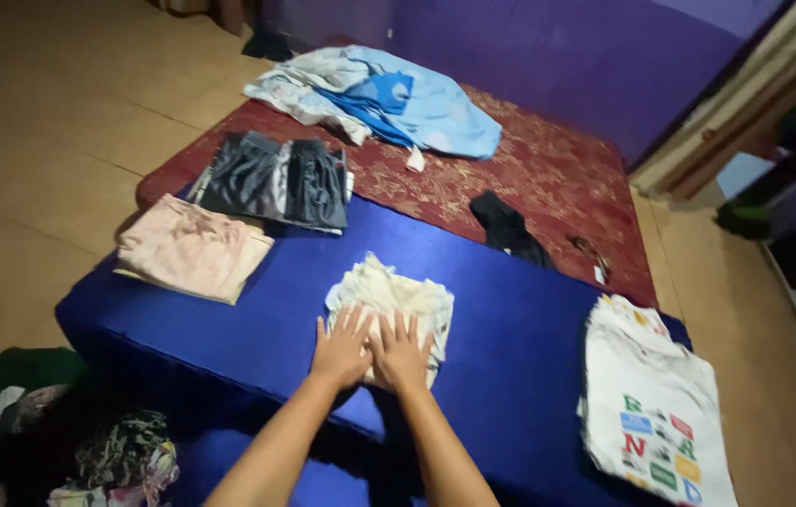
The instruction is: Fold various pieces of laundry on a bed and stack them.
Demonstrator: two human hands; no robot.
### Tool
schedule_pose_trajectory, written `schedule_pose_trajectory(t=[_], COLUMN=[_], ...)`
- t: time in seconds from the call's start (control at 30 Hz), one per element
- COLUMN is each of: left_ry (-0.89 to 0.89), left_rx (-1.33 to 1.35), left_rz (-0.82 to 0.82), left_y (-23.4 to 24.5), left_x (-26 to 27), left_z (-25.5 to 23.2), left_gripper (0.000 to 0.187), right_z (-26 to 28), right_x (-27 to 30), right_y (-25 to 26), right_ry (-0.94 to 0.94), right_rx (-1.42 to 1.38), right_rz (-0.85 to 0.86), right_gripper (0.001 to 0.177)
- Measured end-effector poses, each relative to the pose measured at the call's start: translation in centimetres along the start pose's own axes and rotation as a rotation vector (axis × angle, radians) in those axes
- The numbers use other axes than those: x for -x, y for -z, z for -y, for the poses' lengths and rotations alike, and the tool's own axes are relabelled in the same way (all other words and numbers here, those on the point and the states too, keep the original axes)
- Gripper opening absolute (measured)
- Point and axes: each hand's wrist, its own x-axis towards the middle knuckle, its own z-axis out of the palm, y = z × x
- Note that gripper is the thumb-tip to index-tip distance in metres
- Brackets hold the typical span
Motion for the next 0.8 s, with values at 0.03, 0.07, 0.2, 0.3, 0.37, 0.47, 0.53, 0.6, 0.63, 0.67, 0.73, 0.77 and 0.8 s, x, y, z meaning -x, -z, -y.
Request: schedule_pose_trajectory(t=[0.03,0.07,0.2,0.3,0.37,0.47,0.53,0.6,0.63,0.67,0.73,0.77,0.8], left_ry=[0.045,0.060,-0.017,0.156,0.339,0.971,1.243,1.325,1.413,1.408,1.371,1.363,1.215], left_rx=[0.158,0.155,0.439,0.591,0.537,1.252,1.737,1.734,1.719,1.719,1.221,1.220,1.138], left_rz=[0.039,0.029,-0.180,-0.707,-1.057,-1.299,-1.377,-1.235,-1.077,-1.075,-0.717,-0.706,-0.761], left_y=[-0.6,-0.9,-3.3,-0.3,-1.0,-6.0,-4.7,0.9,3.4,2.7,1.1,-0.6,-2.3], left_x=[0.2,-0.4,0.1,0.2,-0.7,-2.2,-2.6,-2.4,-2.0,-2.2,-2.8,-3.6,-4.3], left_z=[0.3,0.6,4.3,9.3,16.1,26.3,29.7,29.0,28.3,29.3,30.8,31.6,32.3], left_gripper=[0.078,0.078,0.062,0.046,0.042,0.054,0.088,0.090,0.092,0.092,0.075,0.075,0.066], right_z=[-0.1,-0.1,0.5,0.3,0.3,0.5,0.7,0.8,0.8,0.8,0.7,0.6,0.4], right_x=[0.1,-0.3,0.5,0.2,0.3,0.6,0.7,0.2,0.6,0.4,0.6,0.6,0.6], right_y=[-0.7,-0.3,0.1,0.0,0.1,0.8,0.9,0.9,0.8,0.7,0.8,0.6,0.4], right_ry=[-0.102,-0.084,-0.130,-0.108,-0.099,-0.123,-0.097,-0.112,-0.137,-0.139,-0.100,-0.113,-0.109], right_rx=[0.007,0.005,0.041,0.034,0.018,0.064,0.057,0.062,0.068,0.067,0.031,0.032,0.012], right_rz=[0.244,0.241,0.254,0.174,0.131,0.158,0.124,0.119,0.127,0.123,0.064,0.062,0.044], right_gripper=[0.061,0.061,0.064,0.064,0.064,0.064,0.062,0.062,0.062,0.062,0.061,0.061,0.061])
